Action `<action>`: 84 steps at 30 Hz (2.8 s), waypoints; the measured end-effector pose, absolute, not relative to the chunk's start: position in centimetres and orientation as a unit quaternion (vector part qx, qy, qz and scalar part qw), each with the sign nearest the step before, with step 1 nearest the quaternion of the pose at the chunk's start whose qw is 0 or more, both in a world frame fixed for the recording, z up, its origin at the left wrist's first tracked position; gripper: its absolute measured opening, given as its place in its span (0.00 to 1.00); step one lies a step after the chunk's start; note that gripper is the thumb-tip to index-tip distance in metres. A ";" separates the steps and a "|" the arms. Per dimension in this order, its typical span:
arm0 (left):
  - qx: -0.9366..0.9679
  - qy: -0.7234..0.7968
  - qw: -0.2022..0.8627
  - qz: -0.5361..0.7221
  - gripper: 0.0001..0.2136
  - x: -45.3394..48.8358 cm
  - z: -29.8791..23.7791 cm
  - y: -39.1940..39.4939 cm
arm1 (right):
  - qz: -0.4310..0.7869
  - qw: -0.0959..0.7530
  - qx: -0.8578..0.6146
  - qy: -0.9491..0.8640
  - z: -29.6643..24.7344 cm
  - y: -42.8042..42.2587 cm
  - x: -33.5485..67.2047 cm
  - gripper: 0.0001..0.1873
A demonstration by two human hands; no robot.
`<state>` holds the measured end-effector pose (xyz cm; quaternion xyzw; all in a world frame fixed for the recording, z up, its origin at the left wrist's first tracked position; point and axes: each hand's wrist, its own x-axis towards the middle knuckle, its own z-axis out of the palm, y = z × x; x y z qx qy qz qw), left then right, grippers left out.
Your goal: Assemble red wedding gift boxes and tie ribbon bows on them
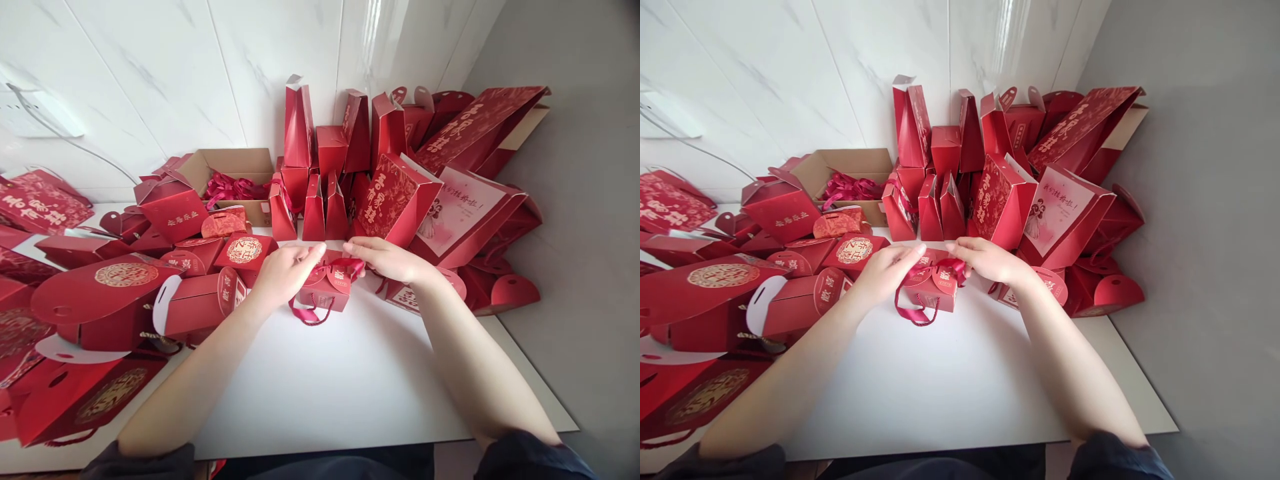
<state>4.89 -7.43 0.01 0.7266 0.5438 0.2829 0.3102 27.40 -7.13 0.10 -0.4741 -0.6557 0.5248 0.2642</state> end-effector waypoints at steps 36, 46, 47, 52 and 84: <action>0.625 0.473 0.508 0.357 0.16 5.3 -1.4 -6.8 | 0.508 0.303 -0.469 -0.655 -1.4 -6.7 27.0 0.14; 0.684 0.496 0.427 0.323 0.19 5.1 -0.6 -7.0 | 0.392 0.209 -0.593 -0.672 -0.7 -7.4 26.3 0.14; 0.673 0.478 0.455 0.333 0.18 5.1 -0.4 -7.1 | 0.393 0.206 -0.597 -0.669 -0.8 -7.4 26.3 0.15; 0.638 0.407 0.545 0.360 0.12 5.5 -1.1 -7.0 | 0.407 0.204 -0.593 -0.664 -1.1 -7.0 26.4 0.16; 0.616 0.407 0.544 0.400 0.13 5.5 -2.6 -6.0 | 0.552 0.216 -0.462 -0.660 -0.3 -6.9 27.4 0.23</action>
